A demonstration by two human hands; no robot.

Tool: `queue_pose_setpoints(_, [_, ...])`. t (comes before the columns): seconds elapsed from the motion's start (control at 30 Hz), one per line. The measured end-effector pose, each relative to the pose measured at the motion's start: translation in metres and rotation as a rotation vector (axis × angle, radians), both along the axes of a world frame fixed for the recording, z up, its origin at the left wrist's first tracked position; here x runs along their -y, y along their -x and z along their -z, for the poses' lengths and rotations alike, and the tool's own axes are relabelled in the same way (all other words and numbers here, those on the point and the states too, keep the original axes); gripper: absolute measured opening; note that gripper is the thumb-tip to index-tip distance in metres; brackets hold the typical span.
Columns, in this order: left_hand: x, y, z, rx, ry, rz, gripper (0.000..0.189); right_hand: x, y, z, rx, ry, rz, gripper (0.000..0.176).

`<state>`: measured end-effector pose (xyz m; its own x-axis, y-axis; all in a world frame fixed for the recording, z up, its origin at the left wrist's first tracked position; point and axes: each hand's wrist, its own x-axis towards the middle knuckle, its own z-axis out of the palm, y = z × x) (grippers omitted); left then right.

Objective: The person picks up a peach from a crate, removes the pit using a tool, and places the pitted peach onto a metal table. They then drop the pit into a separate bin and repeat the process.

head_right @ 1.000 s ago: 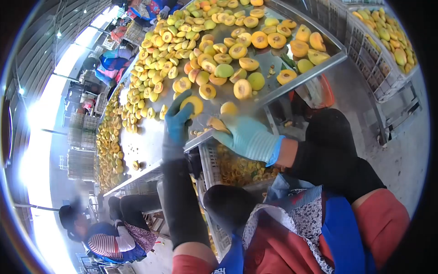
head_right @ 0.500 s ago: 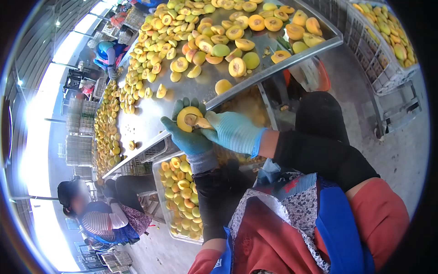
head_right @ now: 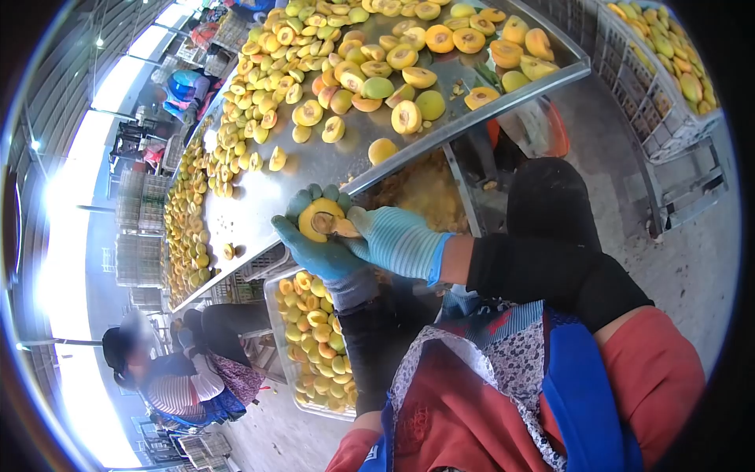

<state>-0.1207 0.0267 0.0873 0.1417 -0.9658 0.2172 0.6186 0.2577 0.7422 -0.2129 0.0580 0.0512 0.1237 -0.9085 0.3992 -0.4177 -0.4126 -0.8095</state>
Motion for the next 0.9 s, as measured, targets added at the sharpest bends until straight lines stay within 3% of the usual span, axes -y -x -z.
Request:
queue_pose_setpoints(0.17, [-0.003, -0.017, -0.001, 0.277, -0.067, -0.006, 0.057, 0.0, -0.001, 0.008, 0.052, 0.012, -0.112, 0.024])
queue_pose_setpoints(0.27, [-0.01, -0.014, -0.006, 0.315, -0.082, -0.042, 0.057, -0.004, -0.007, 0.013, 0.127, -0.005, -0.083, 0.024])
queue_pose_setpoints(0.47, [-0.009, -0.002, -0.006, 0.03, -0.091, 0.0, 0.059, -0.012, -0.005, 0.0, 0.131, -0.039, 0.019, 0.024])
queue_pose_setpoints(0.77, [-0.012, -0.006, -0.003, 0.232, -0.086, -0.035, 0.056, -0.014, 0.002, 0.008, 0.183, -0.053, -0.168, 0.023])
queue_pose_setpoints(0.87, [-0.006, -0.015, -0.001, 0.452, -0.009, -0.033, 0.057, -0.015, 0.01, 0.002, 0.218, -0.265, -0.324, 0.026])
queue_pose_setpoints(0.9, [-0.005, -0.017, -0.004, 0.54, 0.019, -0.032, 0.059, -0.016, 0.014, 0.002, 0.162, -0.151, -0.33, 0.027])
